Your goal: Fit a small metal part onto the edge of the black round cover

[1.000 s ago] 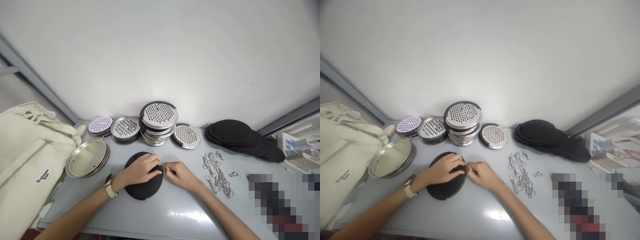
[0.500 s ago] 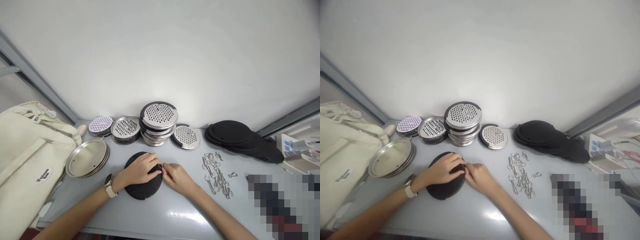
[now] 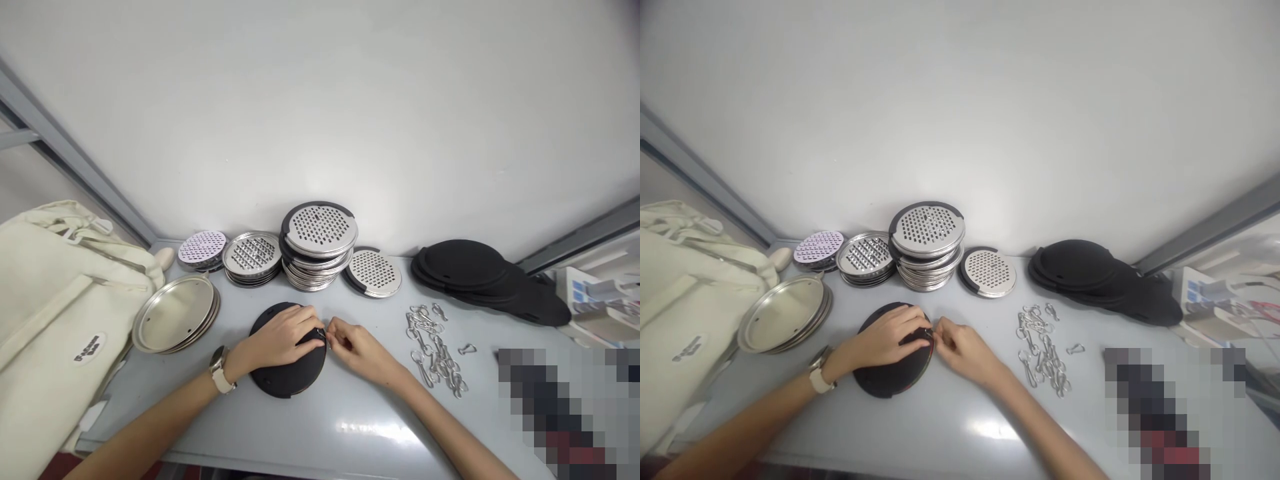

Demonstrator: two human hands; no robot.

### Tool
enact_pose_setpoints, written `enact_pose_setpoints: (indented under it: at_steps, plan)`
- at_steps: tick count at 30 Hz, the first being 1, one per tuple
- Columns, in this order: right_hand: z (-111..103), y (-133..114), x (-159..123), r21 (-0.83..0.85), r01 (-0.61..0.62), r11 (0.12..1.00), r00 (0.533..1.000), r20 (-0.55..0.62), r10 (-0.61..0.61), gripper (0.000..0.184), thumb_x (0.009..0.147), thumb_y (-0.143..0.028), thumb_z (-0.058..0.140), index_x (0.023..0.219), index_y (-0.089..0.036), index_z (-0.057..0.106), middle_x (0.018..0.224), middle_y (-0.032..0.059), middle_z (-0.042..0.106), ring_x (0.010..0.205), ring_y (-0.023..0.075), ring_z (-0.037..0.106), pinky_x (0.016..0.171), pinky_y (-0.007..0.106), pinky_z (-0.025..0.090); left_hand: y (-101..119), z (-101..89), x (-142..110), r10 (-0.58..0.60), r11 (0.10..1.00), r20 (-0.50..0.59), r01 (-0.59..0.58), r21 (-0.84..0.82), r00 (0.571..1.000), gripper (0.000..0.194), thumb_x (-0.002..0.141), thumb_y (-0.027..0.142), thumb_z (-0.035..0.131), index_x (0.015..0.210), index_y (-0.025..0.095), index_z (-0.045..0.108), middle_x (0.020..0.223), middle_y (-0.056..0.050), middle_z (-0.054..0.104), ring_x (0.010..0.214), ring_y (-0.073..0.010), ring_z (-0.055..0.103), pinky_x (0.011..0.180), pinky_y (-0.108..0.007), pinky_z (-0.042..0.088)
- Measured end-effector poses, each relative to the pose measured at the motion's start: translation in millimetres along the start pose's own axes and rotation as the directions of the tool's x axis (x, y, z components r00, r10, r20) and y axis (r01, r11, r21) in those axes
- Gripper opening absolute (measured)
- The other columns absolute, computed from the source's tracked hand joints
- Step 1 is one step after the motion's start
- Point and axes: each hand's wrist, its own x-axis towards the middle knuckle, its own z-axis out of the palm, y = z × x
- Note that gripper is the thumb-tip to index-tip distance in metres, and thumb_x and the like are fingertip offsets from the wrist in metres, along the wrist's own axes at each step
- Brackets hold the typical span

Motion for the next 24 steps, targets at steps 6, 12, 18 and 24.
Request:
enact_pose_setpoints:
  at_steps: [6,12,18,24]
  plan:
    - [-1.6,3.3,2.4,0.104,-0.014,0.994,1.000,0.026,0.011,0.018,0.093,-0.032,0.042,0.086,-0.018,0.051,0.060,-0.0071,0.040,0.054,0.0087,0.036,0.052,0.021,0.032,1.2,-1.1,0.1,-0.005,1.000,-0.003,0.005,-0.006,1.000,0.019,0.092,0.029,0.050,0.106,0.017,0.056,0.099,-0.007,0.058,0.094,-0.0199,0.057,0.086,-0.035,0.047]
    - [-1.2,4.1,2.8,0.116,-0.021,0.993,0.999,0.038,0.017,0.018,0.092,-0.033,0.042,0.085,-0.019,0.050,0.062,-0.0068,0.042,0.055,0.0088,0.037,0.053,0.021,0.032,0.2,-0.3,0.0,-0.007,1.000,0.003,0.007,-0.004,1.000,0.019,0.092,0.029,0.051,0.105,0.017,0.057,0.098,-0.007,0.058,0.093,-0.0197,0.057,0.086,-0.035,0.047]
    - [-2.8,2.1,2.7,0.134,-0.004,0.991,0.998,0.057,-0.004,0.015,0.092,-0.031,0.042,0.084,-0.020,0.047,0.063,-0.0068,0.043,0.056,0.0089,0.038,0.054,0.021,0.032,1.1,-1.3,0.3,-0.022,1.000,0.033,0.023,-0.010,0.999,0.020,0.091,0.028,0.051,0.107,0.017,0.056,0.101,-0.007,0.057,0.094,-0.0196,0.056,0.087,-0.034,0.046]
    - [-1.5,1.3,1.8,0.117,-0.011,0.993,0.998,0.065,0.003,0.016,0.093,-0.031,0.041,0.083,-0.020,0.046,0.063,-0.0066,0.046,0.056,0.0090,0.040,0.054,0.021,0.032,3.0,-2.6,0.5,-0.012,1.000,0.029,0.012,-0.010,1.000,0.021,0.091,0.027,0.051,0.109,0.017,0.056,0.102,-0.007,0.057,0.095,-0.0195,0.055,0.087,-0.034,0.046]
